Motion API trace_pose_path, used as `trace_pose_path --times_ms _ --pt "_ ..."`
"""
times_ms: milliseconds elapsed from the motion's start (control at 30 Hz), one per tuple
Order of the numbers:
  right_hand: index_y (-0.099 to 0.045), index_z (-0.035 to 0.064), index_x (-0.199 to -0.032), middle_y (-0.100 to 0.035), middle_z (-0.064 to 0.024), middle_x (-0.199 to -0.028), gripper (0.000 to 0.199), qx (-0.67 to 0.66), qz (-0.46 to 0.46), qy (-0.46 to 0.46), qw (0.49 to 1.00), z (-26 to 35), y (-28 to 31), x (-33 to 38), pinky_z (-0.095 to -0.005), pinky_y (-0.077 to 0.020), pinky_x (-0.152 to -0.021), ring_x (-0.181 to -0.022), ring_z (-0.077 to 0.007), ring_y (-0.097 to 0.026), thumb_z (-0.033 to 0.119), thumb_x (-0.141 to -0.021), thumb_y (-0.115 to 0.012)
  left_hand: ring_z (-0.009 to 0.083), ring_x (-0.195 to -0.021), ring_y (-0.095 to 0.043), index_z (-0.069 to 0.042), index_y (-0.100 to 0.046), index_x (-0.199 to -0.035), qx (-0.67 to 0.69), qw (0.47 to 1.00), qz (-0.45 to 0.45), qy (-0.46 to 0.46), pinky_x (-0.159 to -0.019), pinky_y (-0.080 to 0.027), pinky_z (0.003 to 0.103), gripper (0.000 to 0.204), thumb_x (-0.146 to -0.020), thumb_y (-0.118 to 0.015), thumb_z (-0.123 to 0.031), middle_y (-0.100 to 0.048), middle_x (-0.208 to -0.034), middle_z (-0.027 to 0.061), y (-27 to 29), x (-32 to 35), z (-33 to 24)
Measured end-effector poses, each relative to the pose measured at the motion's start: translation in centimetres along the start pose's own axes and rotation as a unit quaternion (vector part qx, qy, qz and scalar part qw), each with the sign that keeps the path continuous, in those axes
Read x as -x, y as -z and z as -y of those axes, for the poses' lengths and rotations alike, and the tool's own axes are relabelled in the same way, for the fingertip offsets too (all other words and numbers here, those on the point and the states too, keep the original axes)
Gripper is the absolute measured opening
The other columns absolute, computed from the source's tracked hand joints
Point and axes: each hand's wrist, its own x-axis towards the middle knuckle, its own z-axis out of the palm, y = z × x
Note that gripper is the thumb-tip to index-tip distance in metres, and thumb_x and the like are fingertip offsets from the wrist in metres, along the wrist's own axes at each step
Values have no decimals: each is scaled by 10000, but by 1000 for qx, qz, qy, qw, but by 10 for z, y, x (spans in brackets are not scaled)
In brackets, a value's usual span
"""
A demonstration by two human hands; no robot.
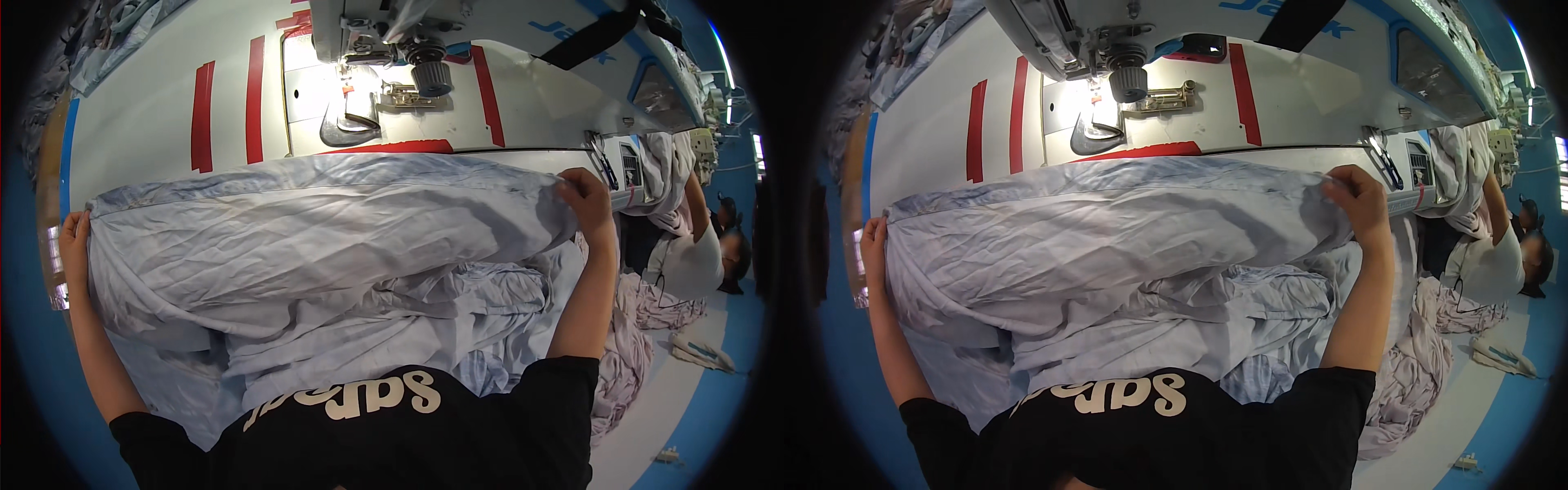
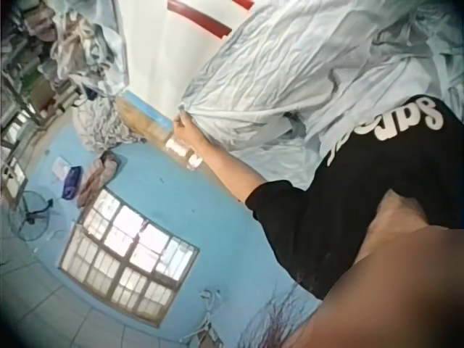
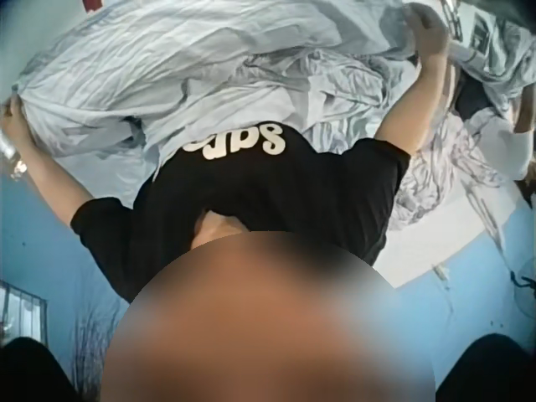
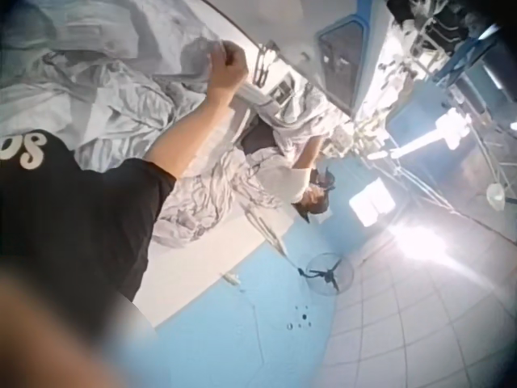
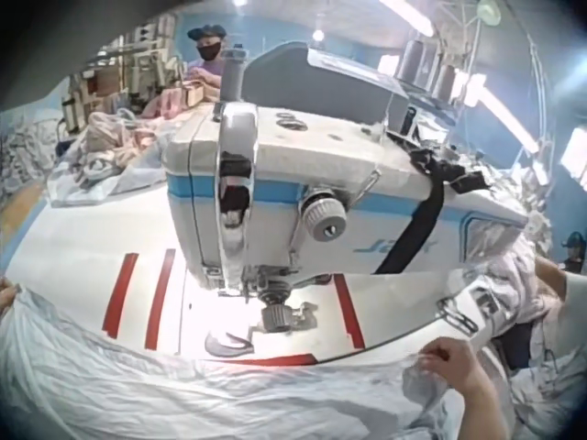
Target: Sewing pillow covers using an industrial sewing machine.
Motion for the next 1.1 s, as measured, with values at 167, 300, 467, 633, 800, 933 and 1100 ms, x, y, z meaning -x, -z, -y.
trace_pose_path --times_ms 167,300,467,633,800,933,1100 --pt "-560 18 -753 -514 -52 -671 226 86 40 181 979 30 -6 37 -214 -378 -551 -623 -135 -492 -21 -587 -708 86 -890 -527 -6 -554 -1031 50 992 -118 -17 -791 -388 190 201 -894 -536 -153 -578 -947 20 43 16 44" --pt "-558 28 -738 -513 -62 -668 217 117 10 323 939 39 -26 92 -244 -379 -483 -578 -175 -496 -26 -581 -698 147 -994 -533 12 -511 -1114 -39 971 -231 -43 -876 -408 250 245 -896 -519 -100 -560 -1076 81 104 67 87" --pt "-571 49 -761 -511 -80 -657 253 142 -33 441 886 11 -80 159 -298 -392 -431 -529 -224 -507 -65 -543 -631 209 -963 -555 25 -522 -1026 -68 895 -441 11 -871 -443 300 197 -863 -545 -83 -577 -1049 127 124 153 151" --pt "-561 40 -752 -499 -84 -667 260 121 -50 409 903 -23 -113 183 -305 -393 -443 -526 -227 -494 -105 -538 -584 213 -896 -561 26 -508 -1010 53 889 -454 35 -810 -477 321 207 -844 -564 -84 -575 -991 128 91 208 192" --pt "-549 36 -745 -498 -84 -671 275 131 -48 394 909 -41 -125 203 -308 -396 -460 -539 -228 -495 -114 -514 -565 221 -867 -566 25 -478 -1026 100 883 -456 52 -781 -498 342 233 -832 -573 -61 -563 -984 139 76 242 207" --pt "-538 37 -752 -490 -87 -664 296 121 -51 385 913 -50 -131 211 -303 -389 -469 -544 -227 -487 -121 -501 -543 214 -849 -571 14 -469 -1025 95 874 -469 81 -765 -505 335 236 -825 -573 -54 -564 -980 130 67 264 215" --pt "-542 45 -745 -501 -87 -666 302 123 -73 386 911 -55 -133 218 -301 -396 -447 -538 -233 -505 -106 -485 -576 219 -849 -572 -4 -457 -1032 101 865 -483 94 -754 -508 335 246 -815 -565 -42 -560 -978 120 46 289 211"
